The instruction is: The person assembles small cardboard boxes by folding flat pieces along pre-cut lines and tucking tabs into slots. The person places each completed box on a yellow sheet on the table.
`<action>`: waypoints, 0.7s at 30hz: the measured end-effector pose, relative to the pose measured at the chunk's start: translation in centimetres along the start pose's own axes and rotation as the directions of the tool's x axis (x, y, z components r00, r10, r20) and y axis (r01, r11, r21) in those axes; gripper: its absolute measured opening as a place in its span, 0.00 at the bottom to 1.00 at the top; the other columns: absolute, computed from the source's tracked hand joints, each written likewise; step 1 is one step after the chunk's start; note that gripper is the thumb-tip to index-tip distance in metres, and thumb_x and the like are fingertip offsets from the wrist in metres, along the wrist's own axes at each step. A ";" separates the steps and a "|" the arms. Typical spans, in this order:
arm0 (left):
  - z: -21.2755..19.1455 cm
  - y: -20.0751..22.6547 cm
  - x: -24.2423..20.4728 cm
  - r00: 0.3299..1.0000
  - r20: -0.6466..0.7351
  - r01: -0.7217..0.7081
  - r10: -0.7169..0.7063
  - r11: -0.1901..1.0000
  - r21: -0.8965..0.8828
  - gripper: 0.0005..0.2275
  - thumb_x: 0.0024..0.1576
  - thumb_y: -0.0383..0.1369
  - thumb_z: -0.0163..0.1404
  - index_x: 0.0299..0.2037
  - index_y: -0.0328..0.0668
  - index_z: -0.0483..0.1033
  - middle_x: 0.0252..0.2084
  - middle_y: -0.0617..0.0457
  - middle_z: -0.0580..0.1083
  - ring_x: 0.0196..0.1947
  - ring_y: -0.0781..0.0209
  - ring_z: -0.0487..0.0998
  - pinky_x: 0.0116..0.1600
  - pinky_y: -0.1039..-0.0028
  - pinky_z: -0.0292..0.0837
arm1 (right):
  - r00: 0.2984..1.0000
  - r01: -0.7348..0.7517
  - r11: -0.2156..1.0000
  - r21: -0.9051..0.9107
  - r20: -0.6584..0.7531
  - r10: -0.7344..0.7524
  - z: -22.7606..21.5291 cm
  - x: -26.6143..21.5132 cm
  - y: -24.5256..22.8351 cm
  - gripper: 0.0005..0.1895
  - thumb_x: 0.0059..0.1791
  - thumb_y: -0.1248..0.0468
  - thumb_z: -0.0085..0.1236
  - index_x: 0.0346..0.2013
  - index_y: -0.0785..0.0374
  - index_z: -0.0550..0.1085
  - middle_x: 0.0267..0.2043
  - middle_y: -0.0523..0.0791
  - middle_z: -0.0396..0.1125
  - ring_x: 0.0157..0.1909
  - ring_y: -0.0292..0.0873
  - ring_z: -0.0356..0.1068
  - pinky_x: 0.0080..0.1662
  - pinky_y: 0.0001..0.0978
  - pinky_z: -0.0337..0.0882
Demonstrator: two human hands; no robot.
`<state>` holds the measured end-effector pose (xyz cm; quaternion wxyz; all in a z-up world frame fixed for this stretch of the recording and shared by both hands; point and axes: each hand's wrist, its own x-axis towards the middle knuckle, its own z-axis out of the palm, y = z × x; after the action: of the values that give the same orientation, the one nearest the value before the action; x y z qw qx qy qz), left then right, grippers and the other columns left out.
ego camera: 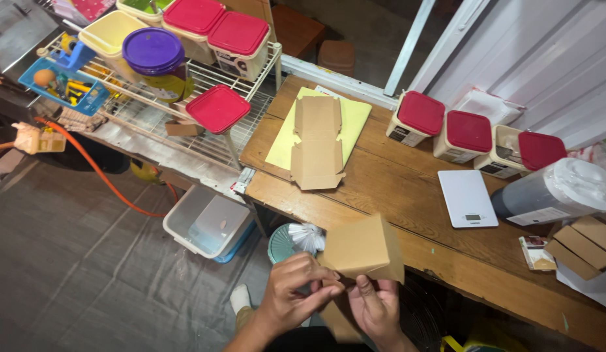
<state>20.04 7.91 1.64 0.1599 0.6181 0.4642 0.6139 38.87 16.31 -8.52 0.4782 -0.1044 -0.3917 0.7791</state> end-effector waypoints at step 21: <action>0.5 -5.5 0.2 0.880 0.022 0.474 -0.475 0.872 -0.126 0.43 0.48 0.48 0.63 0.72 0.42 0.54 0.62 0.43 0.64 0.63 0.46 0.68 0.63 0.66 0.68 | 0.892 -0.451 0.872 0.188 0.072 0.446 -0.6 2.7 -0.1 0.23 0.59 0.64 0.43 0.69 0.67 0.60 0.64 0.56 0.64 0.64 0.55 0.66 0.61 0.54 0.69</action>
<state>18.40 11.15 -2.58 0.3425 0.4711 0.5621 0.5872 37.90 18.89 -8.29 0.2873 -0.1335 -0.2828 0.9054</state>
